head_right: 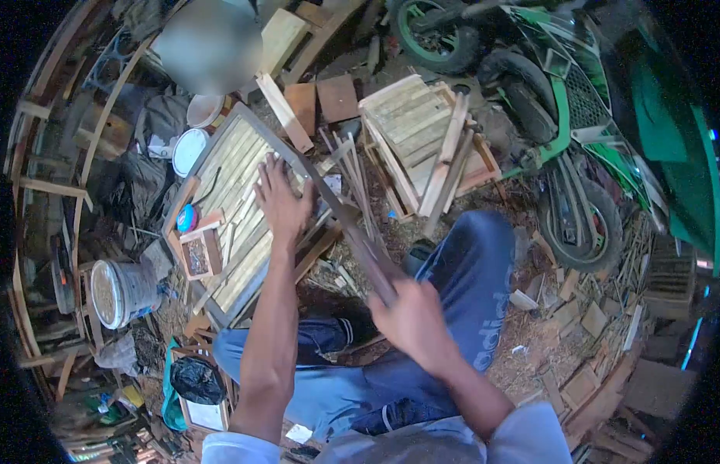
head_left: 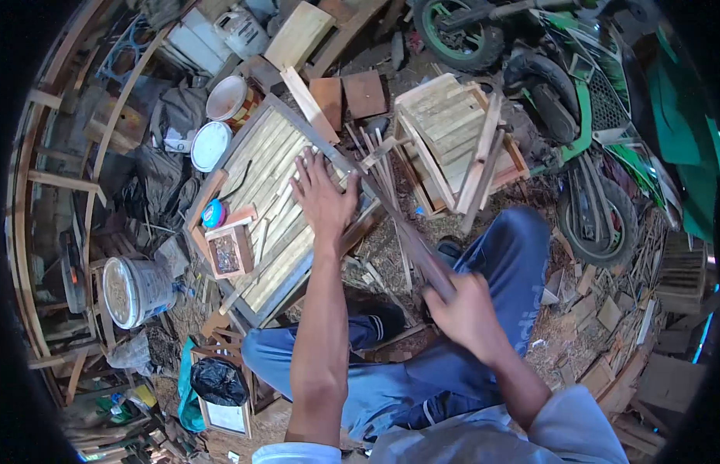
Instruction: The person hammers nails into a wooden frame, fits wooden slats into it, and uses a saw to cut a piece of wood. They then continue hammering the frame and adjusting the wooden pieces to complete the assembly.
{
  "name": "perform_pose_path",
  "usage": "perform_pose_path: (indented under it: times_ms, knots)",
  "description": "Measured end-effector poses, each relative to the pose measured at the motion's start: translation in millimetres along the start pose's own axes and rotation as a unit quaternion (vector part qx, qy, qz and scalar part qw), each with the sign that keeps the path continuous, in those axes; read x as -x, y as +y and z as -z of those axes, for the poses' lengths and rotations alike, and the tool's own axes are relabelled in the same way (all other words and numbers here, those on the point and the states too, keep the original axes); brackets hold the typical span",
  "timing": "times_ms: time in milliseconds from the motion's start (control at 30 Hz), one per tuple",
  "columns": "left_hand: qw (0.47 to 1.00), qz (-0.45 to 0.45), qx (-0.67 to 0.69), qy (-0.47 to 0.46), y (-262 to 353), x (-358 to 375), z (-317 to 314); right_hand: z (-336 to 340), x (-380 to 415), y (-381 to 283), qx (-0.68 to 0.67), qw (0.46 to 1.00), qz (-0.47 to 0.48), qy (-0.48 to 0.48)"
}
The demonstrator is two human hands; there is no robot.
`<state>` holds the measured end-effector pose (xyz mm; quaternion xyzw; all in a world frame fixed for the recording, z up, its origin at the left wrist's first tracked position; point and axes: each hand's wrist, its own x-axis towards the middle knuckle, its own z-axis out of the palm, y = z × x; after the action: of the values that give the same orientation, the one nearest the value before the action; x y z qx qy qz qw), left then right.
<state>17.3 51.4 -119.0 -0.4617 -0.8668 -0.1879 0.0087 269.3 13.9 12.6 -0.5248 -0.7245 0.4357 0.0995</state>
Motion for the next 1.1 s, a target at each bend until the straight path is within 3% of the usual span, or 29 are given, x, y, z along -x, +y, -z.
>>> perform_pose_path:
  times_ms: [133, 267, 300, 333, 400, 467, 533, 633, 667, 800, 900, 933, 1000, 1100]
  knots:
    - [1.000, -0.005, 0.002, -0.006, -0.2, -1.3, 0.5, -33.6, -80.8, -1.4, -0.021, 1.000, 0.005, -0.011]
    - [1.000, 0.001, -0.007, -0.011, 1.8, 0.9, 0.9, -6.5, -10.7, 15.9, -0.013, 0.999, 0.029, -0.003]
    - [1.000, 0.002, 0.001, -0.005, 4.0, -0.7, 2.8, 14.2, 10.1, 6.8, -0.045, 0.997, -0.030, -0.051]
    - [1.000, 0.007, 0.005, 0.000, 4.4, -0.8, 4.1, 13.5, 25.6, 11.4, -0.080, 0.994, -0.068, -0.026]
    - [1.000, 0.007, 0.004, 0.002, 1.6, 1.7, 0.4, 7.4, 22.8, 15.9, 0.022, 0.993, -0.091, -0.076]
    - [1.000, -0.006, 0.005, 0.016, -1.5, -0.4, -2.0, -22.2, -17.2, 14.1, 0.028, 0.997, 0.061, 0.024]
    - [1.000, -0.003, 0.023, 0.019, 3.7, -1.1, -2.2, -50.8, -75.4, 15.8, 0.000, 0.998, 0.055, 0.032]
    - [0.999, 0.006, 0.040, 0.012, 1.0, -0.8, 0.6, -37.8, -74.6, 1.6, -0.067, 0.997, 0.044, 0.022]
    - [0.999, -0.004, 0.036, 0.021, -0.4, -1.1, 0.2, -25.4, -52.5, 3.1, -0.036, 0.996, 0.080, 0.033]
    - [0.999, 0.008, 0.031, 0.009, -0.7, -2.6, 0.6, 3.0, 23.7, 12.1, -0.020, 0.998, -0.063, -0.005]
    - [0.998, 0.001, 0.047, 0.035, -3.1, -2.3, -2.1, -17.2, -22.0, 8.2, 0.002, 0.999, -0.043, 0.007]
    - [0.998, -0.001, 0.048, 0.032, -3.6, -1.8, -1.5, -37.1, -51.1, 11.3, -0.026, 0.999, 0.024, 0.037]
    - [0.999, -0.002, 0.041, 0.031, -2.0, -0.1, -3.2, -52.8, -95.3, -6.1, -0.007, 0.999, 0.019, 0.031]
    - [0.999, -0.001, 0.027, 0.024, -2.2, -2.1, 1.8, -31.8, -62.5, -1.4, 0.008, 1.000, 0.019, -0.007]
